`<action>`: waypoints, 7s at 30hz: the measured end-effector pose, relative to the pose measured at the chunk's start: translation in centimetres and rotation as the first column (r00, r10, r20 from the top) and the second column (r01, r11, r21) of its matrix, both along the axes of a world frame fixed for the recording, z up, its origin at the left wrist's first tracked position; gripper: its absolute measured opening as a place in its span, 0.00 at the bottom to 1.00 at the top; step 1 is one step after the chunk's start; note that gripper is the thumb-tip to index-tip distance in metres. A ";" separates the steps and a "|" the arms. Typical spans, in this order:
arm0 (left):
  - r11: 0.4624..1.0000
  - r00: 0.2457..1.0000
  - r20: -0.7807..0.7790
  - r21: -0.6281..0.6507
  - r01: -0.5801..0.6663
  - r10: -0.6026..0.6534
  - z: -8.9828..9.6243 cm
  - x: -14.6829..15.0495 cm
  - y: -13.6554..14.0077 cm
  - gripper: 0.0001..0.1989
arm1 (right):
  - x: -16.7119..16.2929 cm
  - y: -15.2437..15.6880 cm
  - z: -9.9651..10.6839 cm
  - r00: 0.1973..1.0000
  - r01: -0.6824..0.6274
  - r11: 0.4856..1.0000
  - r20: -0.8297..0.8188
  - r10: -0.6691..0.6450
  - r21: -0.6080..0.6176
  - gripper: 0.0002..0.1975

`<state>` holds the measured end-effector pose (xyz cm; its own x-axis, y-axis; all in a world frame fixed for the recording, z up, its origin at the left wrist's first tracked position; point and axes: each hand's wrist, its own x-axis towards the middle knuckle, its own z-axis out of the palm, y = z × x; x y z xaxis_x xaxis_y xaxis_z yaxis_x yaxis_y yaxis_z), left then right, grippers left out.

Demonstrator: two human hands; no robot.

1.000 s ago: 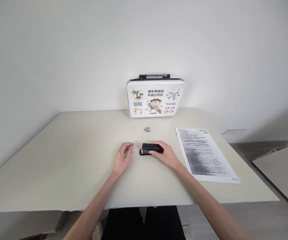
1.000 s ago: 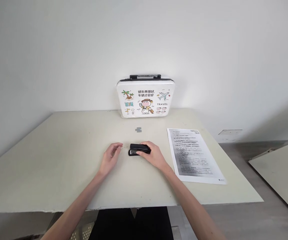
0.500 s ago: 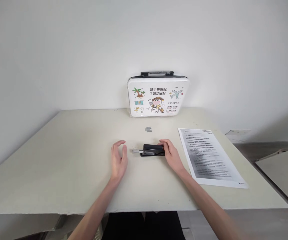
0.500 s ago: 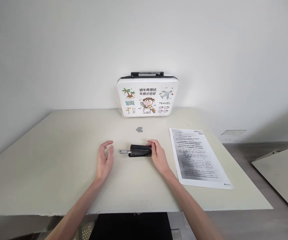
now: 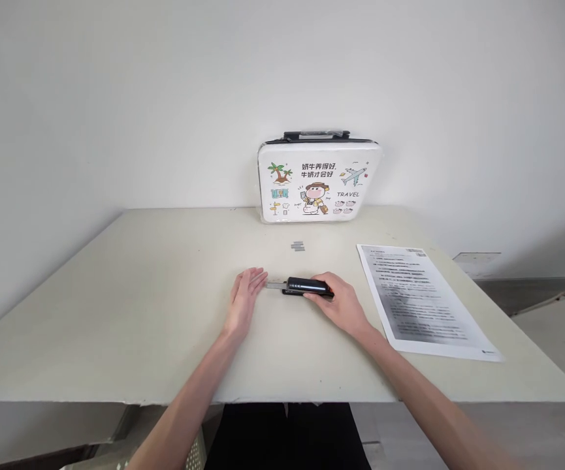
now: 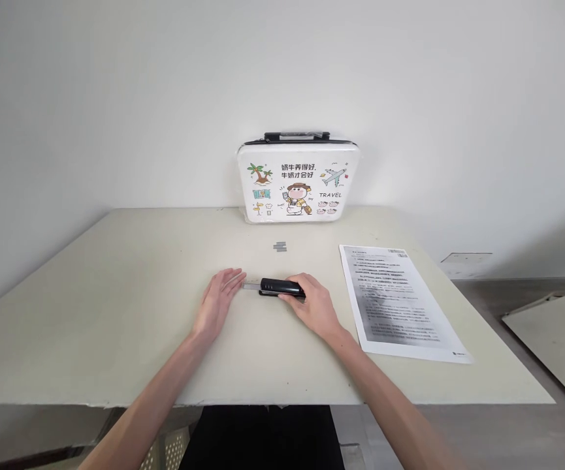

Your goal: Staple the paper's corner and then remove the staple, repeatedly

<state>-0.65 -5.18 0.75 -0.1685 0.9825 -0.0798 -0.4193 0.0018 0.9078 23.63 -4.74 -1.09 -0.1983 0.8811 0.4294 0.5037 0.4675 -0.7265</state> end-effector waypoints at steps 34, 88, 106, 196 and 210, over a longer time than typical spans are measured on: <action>0.910 0.884 0.274 -0.063 0.410 -0.379 -1.0 -0.7 -0.6 0.09 | -2.6 -2.8 1.8 0.956 -0.105 0.807 0.281 -0.078 0.581 0.19; 0.970 0.881 0.458 -0.133 0.202 -0.121 -0.2 -1.0 -0.4 0.16 | -10.5 10.0 1.7 0.994 -0.021 0.996 -0.107 0.030 0.083 0.14; 0.761 0.773 0.250 -0.165 0.627 -0.583 2.3 0.0 -1.2 0.34 | 2.9 -0.9 2.0 0.964 -0.045 0.925 0.260 -0.059 0.377 0.10; 0.955 0.633 -0.767 0.099 0.280 -0.106 2.3 -10.1 -8.3 0.26 | 6.3 -11.1 -0.6 0.975 0.065 0.981 -0.198 -0.101 -0.184 0.22; 0.947 0.659 -0.742 0.109 0.301 -0.123 1.8 -10.3 -8.1 0.24 | 6.5 -11.1 -1.3 0.966 0.073 0.978 -0.229 -0.118 -0.196 0.20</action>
<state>-11.00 -13.24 2.55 0.1293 0.9752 0.1796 0.3506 -0.2144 0.9117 30.09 -15.80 -2.36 -0.0209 0.9590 0.2826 0.3418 0.2725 -0.8994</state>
